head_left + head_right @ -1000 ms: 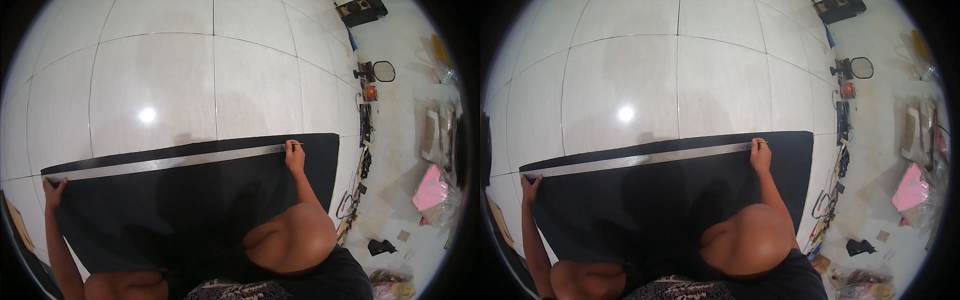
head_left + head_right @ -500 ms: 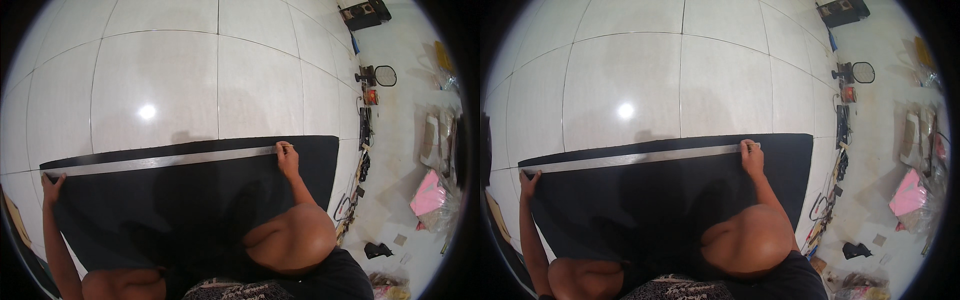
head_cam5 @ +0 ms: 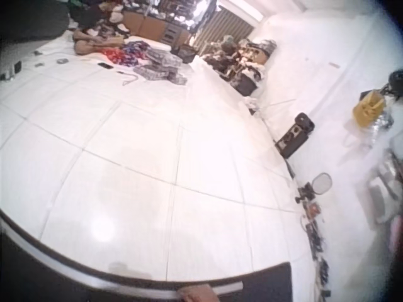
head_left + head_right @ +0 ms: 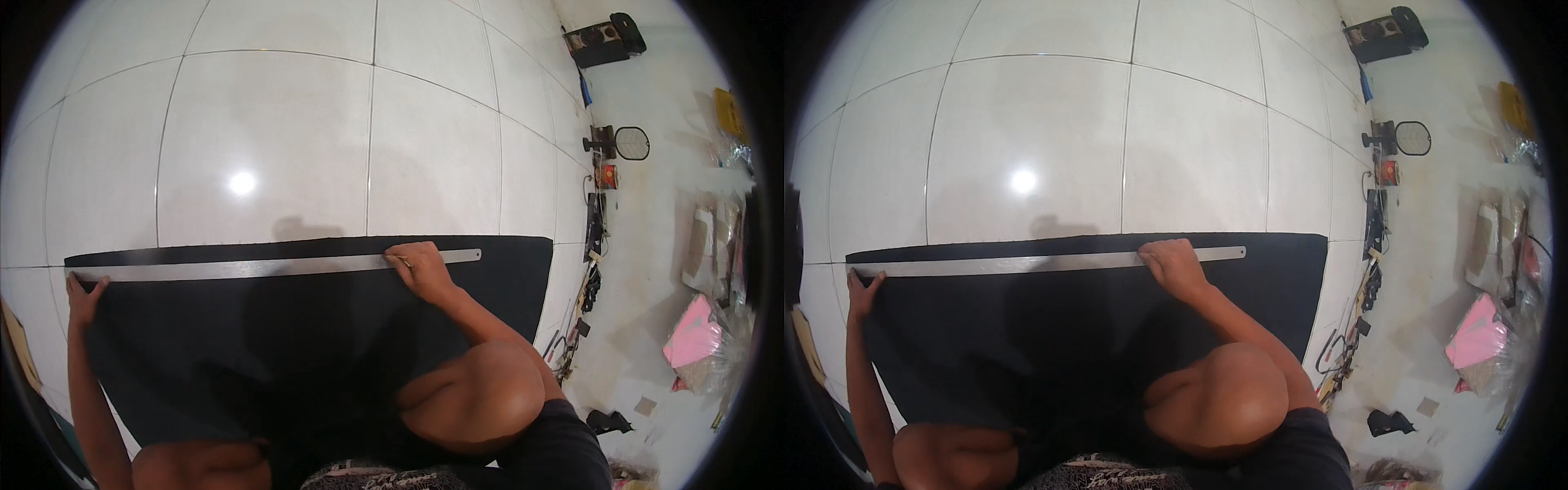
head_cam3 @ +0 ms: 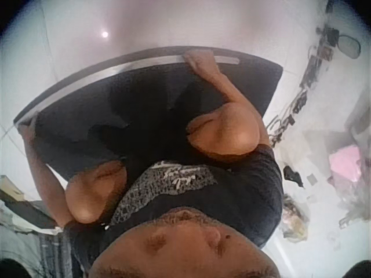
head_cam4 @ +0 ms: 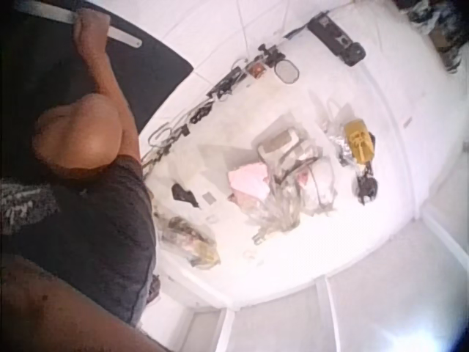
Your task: The person measures a piece of black material on the floor using a metal ruler and a pencil, removes paper templates from a plastic bag, and traces a template onto the material with a pencil.
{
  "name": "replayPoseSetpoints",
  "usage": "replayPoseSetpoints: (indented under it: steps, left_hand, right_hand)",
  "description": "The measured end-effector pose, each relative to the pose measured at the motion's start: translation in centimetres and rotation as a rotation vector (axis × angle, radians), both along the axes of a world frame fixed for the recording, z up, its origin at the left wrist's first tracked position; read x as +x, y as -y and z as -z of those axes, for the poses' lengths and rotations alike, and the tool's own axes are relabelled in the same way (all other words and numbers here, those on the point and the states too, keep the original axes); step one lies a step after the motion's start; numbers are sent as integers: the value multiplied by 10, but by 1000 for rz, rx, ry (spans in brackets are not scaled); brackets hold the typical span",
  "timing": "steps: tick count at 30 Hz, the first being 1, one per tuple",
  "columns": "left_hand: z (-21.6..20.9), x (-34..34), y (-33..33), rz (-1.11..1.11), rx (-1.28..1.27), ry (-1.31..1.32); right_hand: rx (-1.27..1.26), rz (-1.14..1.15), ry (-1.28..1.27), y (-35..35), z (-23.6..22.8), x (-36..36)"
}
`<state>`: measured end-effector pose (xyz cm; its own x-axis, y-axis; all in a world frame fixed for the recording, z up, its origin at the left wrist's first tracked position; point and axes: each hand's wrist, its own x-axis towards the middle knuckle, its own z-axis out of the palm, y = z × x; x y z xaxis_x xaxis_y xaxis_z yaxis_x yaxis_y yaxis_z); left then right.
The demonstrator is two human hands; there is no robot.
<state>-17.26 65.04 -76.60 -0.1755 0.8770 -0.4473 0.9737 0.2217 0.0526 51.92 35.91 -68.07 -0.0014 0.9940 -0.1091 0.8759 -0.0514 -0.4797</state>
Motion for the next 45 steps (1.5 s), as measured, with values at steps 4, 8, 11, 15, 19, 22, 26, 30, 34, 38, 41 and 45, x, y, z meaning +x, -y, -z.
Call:
replayPoseSetpoints:
  steps: [4, 8, 11, 15, 19, 22, 26, 30, 34, 38, 41, 45]
  left_hand:
    - [-6, -11, 5, 13, 33, 50]
    - [-8, 4, 10, 7, -12, 47]
    - [-28, 20, 7, 31, 90, 88]
    - [-51, 53, 4, -55, -15, 18]
    - [-62, 57, 11, -95, -46, -31]
    - [-61, 58, 12, -99, -30, -14]
    - [-62, 60, 12, -126, -37, 22]
    - [-67, 61, 11, -150, -65, 47]
    - [-72, 61, 10, -162, -105, 56]
    - [-77, 66, 8, -165, -120, 71]
    - [-79, 66, 7, -172, -130, 81]
    - [-78, 67, 9, -173, -109, 90]
  right_hand:
    - [-79, -179, -59, -37, 1, -31]
    - [-91, -444, -117, -80, 4, -56]
    - [-77, -625, -161, -122, 1, -85]
    - [-55, -795, -172, -179, 8, -146]
    - [-72, -919, -185, -226, 32, -221]
    - [65, -906, -282, -256, 44, -282]
    - [135, -882, -312, -293, 49, -359]
    - [248, -887, -428, -330, 66, -429]
    - [197, -834, -436, -360, 66, -491]
    - [186, -809, -429, -383, 71, -534]
    - [142, -790, -425, -391, 69, -555]
    - [170, -776, -460, -395, 64, -561]
